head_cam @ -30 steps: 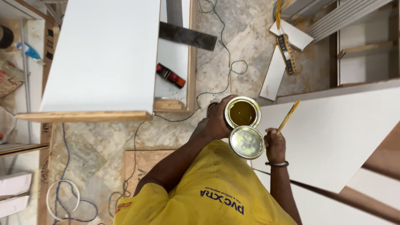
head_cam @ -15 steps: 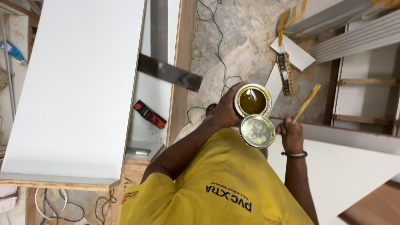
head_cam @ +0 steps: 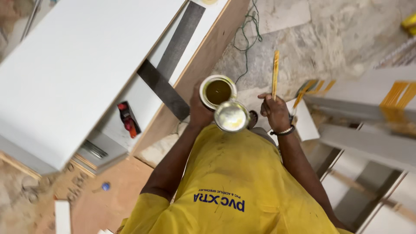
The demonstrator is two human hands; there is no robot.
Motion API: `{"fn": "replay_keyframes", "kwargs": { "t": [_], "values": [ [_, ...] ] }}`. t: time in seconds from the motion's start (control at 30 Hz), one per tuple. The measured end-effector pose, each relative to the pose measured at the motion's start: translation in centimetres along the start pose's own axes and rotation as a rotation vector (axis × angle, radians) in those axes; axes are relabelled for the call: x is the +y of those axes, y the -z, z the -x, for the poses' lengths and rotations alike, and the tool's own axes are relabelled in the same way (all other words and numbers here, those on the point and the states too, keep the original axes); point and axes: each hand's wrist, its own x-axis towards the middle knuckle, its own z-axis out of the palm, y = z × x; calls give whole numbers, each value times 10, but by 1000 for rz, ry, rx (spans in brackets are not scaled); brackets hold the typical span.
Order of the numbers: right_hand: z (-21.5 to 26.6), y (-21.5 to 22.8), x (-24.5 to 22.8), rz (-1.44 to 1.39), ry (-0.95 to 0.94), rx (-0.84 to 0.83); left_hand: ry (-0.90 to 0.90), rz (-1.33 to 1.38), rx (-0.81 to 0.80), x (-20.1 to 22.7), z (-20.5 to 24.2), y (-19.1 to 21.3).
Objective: The person applies adhesive to the edges of wooden boards using a small brush and handles a metal strip.
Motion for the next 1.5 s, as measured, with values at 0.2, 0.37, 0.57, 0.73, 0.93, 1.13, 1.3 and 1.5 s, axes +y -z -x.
{"fn": "replay_keyframes", "kwargs": {
  "t": [0.2,0.37,0.57,0.73,0.93,1.13,1.3,1.5],
  "values": [
    [-93,79,-36,-208,3,-269,34,-35,342,4,-31,-59],
    [-158,82,-64,-83,-150,-346,45,-80,385,-4,-71,-106],
    [-248,81,-60,15,2,-264,26,-45,347,-47,-182,-151],
    [-316,140,-92,5,-144,-1,-23,-68,302,-115,-318,-177],
    [-381,165,-153,79,-117,172,-73,-111,270,-192,-455,-192],
    [-453,136,-189,163,-2,63,-76,-174,335,-238,-529,-191],
    [-522,113,-221,367,121,-46,-20,-153,305,-252,-537,-173],
    [-595,74,-226,358,140,-376,128,-174,312,-241,-522,-176]
  ]
}}
